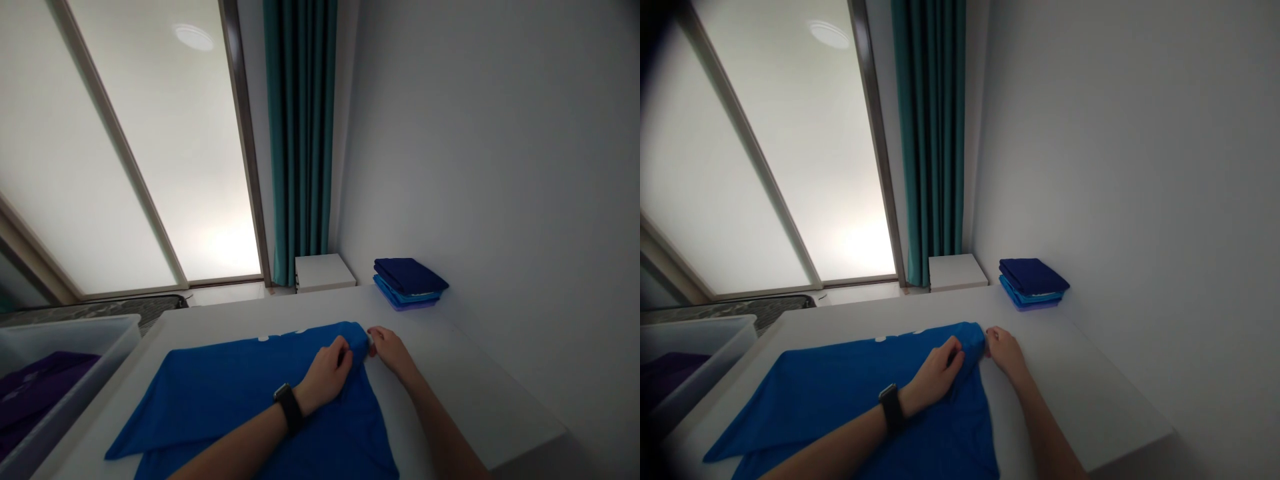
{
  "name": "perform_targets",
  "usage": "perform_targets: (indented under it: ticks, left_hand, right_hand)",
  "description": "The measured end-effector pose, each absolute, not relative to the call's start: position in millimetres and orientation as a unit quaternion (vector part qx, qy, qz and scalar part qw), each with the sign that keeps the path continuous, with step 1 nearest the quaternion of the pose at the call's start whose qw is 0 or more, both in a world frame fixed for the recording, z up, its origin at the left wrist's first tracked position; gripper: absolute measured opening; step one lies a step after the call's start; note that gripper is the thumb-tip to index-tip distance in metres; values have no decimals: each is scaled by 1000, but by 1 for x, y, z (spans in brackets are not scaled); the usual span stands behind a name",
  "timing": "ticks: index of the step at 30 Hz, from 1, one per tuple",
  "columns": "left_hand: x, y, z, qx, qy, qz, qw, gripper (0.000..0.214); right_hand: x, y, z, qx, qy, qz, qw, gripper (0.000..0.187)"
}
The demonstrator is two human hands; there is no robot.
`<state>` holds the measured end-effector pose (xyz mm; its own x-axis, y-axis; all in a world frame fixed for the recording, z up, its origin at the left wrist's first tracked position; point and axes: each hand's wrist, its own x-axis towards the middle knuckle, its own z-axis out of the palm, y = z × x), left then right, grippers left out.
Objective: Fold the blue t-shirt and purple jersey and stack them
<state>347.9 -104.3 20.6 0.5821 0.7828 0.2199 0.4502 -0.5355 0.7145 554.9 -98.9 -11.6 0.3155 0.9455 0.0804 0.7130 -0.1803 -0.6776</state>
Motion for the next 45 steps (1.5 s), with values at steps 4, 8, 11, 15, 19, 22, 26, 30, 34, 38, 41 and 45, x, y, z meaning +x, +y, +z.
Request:
perform_targets:
  ticks: [4,8,11,15,19,22,26,30,34,38,41,45]
  left_hand:
    - [342,-109,18,813,363,291,350,15]
    - [343,-114,18,846,298,285,338,11]
    - [343,-114,18,864,275,262,331,10]
    - [343,-115,19,881,261,231,320,7]
    - [342,-120,24,906,231,200,292,12]
    - [340,-116,27,918,236,195,250,17]
    - [332,-85,28,920,300,204,149,22]
    - [318,-46,20,902,384,190,57,27]
    - [306,-31,7,885,428,177,36,23]
    - [303,-29,-1,880,440,174,37,22]
    - [305,-25,-2,878,446,167,40,23]
    - [306,-20,-2,875,457,156,44,25]
  right_hand:
    - [551,-89,-9,-711,-543,252,369,40]
    - [549,-83,-7,-680,-531,313,398,44]
    - [547,-81,-5,-659,-529,334,418,43]
    - [544,-77,-4,-640,-535,344,432,40]
    - [542,-71,-9,-632,-545,334,437,35]
    - [543,-64,-14,-635,-551,324,434,36]
    - [546,-58,-18,-634,-568,300,430,34]
    - [548,-59,-18,-639,-583,263,427,37]
    - [546,-59,-21,-659,-591,218,411,36]
    - [544,-54,-24,-677,-610,169,377,31]
    - [542,-51,-25,-684,-632,132,340,22]
    - [541,-52,-24,-707,-639,91,289,19]
